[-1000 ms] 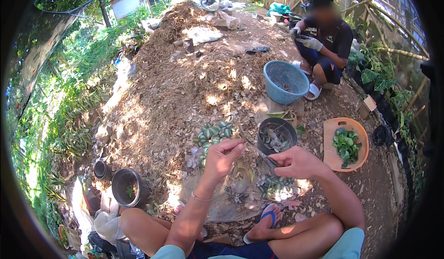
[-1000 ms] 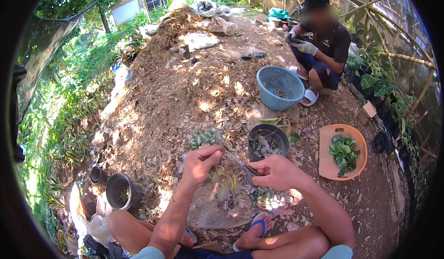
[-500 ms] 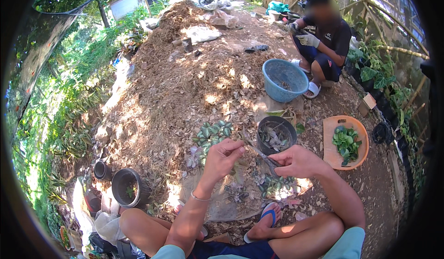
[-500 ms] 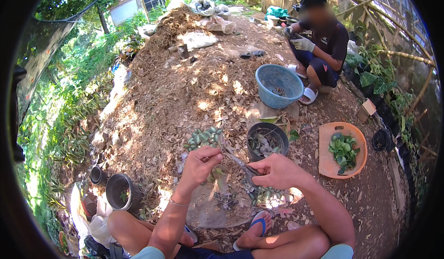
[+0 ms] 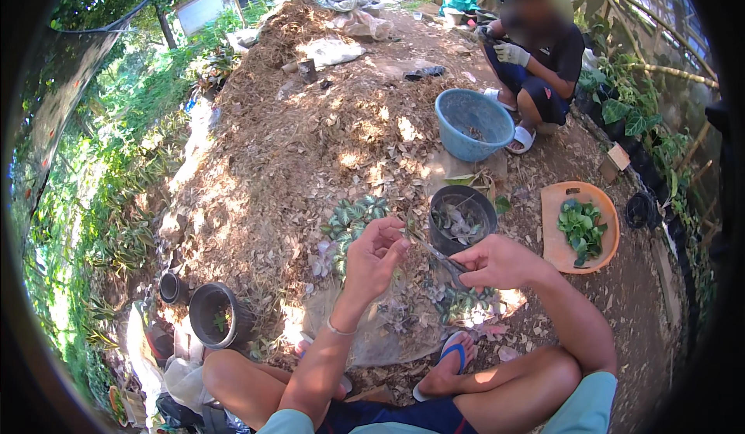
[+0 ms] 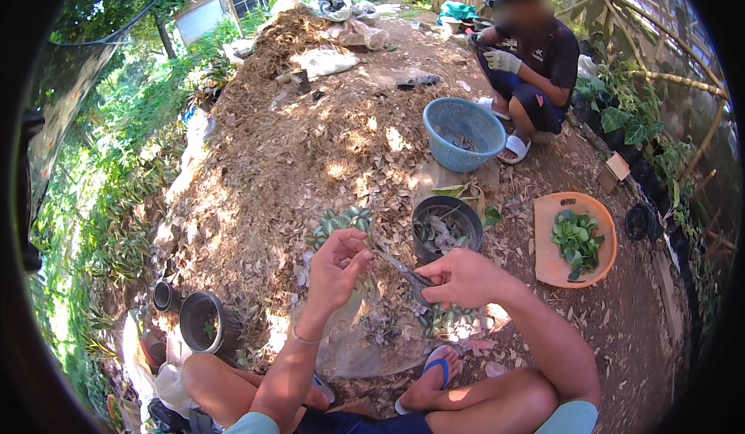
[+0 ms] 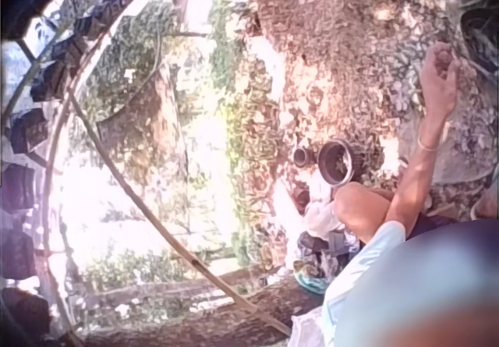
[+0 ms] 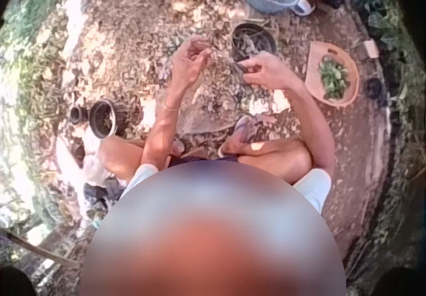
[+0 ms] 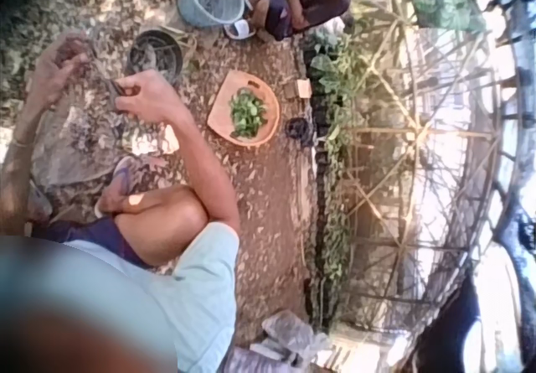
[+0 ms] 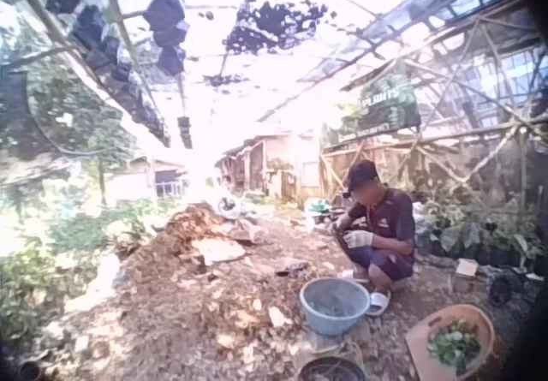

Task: The person sits on the ground and uses shears to trim leaves from small plants. They repeatedly pick up stems, cut off leaves, and place the trimmed pieces into a nearby container. Another person is visible in the background also working with plants.

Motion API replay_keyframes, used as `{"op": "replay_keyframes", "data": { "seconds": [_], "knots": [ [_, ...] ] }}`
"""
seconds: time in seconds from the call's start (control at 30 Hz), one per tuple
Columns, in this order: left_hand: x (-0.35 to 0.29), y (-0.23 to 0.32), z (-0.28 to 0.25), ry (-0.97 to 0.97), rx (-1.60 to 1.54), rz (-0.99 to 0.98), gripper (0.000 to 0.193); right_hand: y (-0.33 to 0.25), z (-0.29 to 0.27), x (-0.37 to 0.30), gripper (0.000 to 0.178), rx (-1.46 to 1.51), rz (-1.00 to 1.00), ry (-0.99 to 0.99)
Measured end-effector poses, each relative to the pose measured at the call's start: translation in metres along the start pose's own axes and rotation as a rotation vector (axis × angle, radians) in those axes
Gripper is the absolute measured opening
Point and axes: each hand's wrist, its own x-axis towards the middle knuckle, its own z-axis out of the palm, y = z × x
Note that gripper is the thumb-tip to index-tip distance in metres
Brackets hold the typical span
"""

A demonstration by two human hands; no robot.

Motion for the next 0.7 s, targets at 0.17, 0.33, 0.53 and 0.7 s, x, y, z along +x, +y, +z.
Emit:
{"op": "replay_keyframes", "data": {
  "seconds": [0.17, 0.33, 0.53, 0.7],
  "knots": [
    [0.0, -0.008, 0.005, 0.055, 0.064, 0.049, 0.027, 0.002, 0.001, 0.001, 0.041, -0.022, -0.007, -0.006],
    [0.0, -0.016, 0.01, 0.127, 0.046, 0.125, 0.026, -0.001, 0.0, 0.001, 0.039, -0.042, 0.015, -0.024],
    [-0.003, -0.016, 0.013, 0.167, 0.124, 0.153, 0.021, -0.006, 0.001, -0.001, 0.037, -0.025, 0.027, -0.018],
    [-0.002, -0.021, 0.015, 0.184, 0.118, 0.152, 0.016, -0.006, 0.0, 0.0, 0.034, -0.016, 0.043, -0.023]
  ]
}}
